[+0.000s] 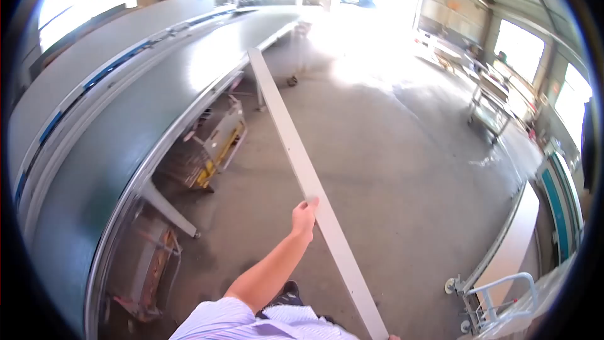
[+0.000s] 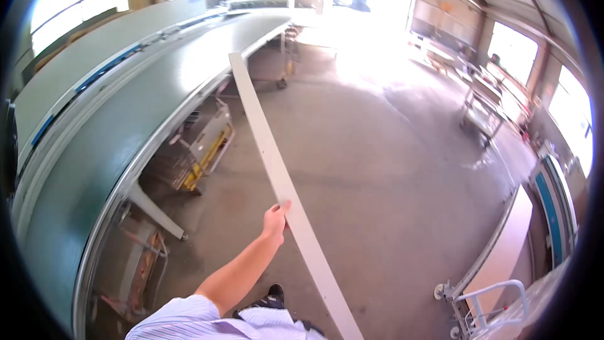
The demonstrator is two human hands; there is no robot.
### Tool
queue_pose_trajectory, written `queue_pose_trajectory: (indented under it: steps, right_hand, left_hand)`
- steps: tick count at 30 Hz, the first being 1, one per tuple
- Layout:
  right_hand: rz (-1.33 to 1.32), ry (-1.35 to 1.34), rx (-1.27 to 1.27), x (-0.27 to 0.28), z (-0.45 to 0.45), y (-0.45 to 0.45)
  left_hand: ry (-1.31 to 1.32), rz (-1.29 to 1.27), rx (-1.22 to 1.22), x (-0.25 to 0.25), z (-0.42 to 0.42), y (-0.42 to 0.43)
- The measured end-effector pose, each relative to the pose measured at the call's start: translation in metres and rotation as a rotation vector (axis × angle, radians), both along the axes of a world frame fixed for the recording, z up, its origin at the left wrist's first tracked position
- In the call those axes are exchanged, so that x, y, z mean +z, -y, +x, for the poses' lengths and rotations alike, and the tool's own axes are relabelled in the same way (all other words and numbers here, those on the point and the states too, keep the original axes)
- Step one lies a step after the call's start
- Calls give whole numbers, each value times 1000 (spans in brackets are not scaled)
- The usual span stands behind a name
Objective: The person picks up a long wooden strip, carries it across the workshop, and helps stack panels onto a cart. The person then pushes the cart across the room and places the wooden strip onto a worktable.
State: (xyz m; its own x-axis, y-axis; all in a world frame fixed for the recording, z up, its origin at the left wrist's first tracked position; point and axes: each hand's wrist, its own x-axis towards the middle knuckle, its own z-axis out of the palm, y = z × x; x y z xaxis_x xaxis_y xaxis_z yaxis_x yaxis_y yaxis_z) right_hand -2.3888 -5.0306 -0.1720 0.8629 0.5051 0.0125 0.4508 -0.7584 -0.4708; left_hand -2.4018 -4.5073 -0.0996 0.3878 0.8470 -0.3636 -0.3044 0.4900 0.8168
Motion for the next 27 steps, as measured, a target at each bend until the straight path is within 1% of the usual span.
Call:
queue_pose_trajectory:
  steps: [1, 2, 3, 4, 5, 7, 9, 11, 14, 16, 17, 19, 20, 21, 22, 23, 24, 25, 26, 27]
  right_hand:
    - [55, 35, -63, 11, 11, -32]
    - [-11, 68, -18, -21, 36, -36]
    - [-152, 16, -48, 10, 55, -76]
    - [-82, 49, -47, 16, 74, -102]
    - [-8, 91, -43, 19, 99, -133]
    - [20, 88, -98, 24, 146, -202]
    - [33, 72, -133, 11, 201, -269]
    - [45, 66, -140, -6, 276, -341]
    - [49, -24, -128, -4, 405, -457]
    - [63, -93, -35, -9, 486, -526]
    - [67, -112, 13, 0, 529, -561]
    - [73, -323, 79, 28, 597, -637]
    - [50, -362, 87, 49, 625, -681]
    - [29, -396, 92, 62, 652, -723]
    - [67, -396, 120, 51, 686, -759]
    - [103, -397, 149, 36, 722, -794]
    - [111, -409, 149, 34, 755, -836]
    - [92, -429, 157, 34, 786, -882]
    - [100, -416, 171, 23, 815, -921]
    - [111, -408, 182, 14, 847, -965]
  left_hand:
    - [-19, -13, -44, -2, 36, -27]
    - [-39, -9, -83, 4, 77, -58]
    - [-61, 3, -117, 9, 115, -88]
    - [-75, 30, -167, 12, 151, -116]
    - [-107, 46, -246, 26, 185, -144]
    - [-89, 47, -341, 35, 257, -207]
    - [-95, 80, -355, 18, 332, -275]
    - [-80, 100, -359, 4, 412, -347]
    - [-28, 125, -340, -3, 506, -461]
    - [-38, 232, -333, -7, 544, -538]
    - [-27, 286, -327, -4, 563, -579]
    - [-102, 240, -278, -19, 585, -644]
    - [-130, 201, -263, -33, 592, -675]
    - [-138, 249, -288, -61, 597, -704]
    - [-234, 281, -338, -76, 601, -727]
    - [-302, 317, -396, -108, 602, -750]
    - [-307, 299, -437, -145, 597, -770]
    - [-378, 154, -424, -175, 594, -789]
    - [-438, -85, -326, -206, 593, -802]
    - [-467, -218, -270, -241, 592, -821]
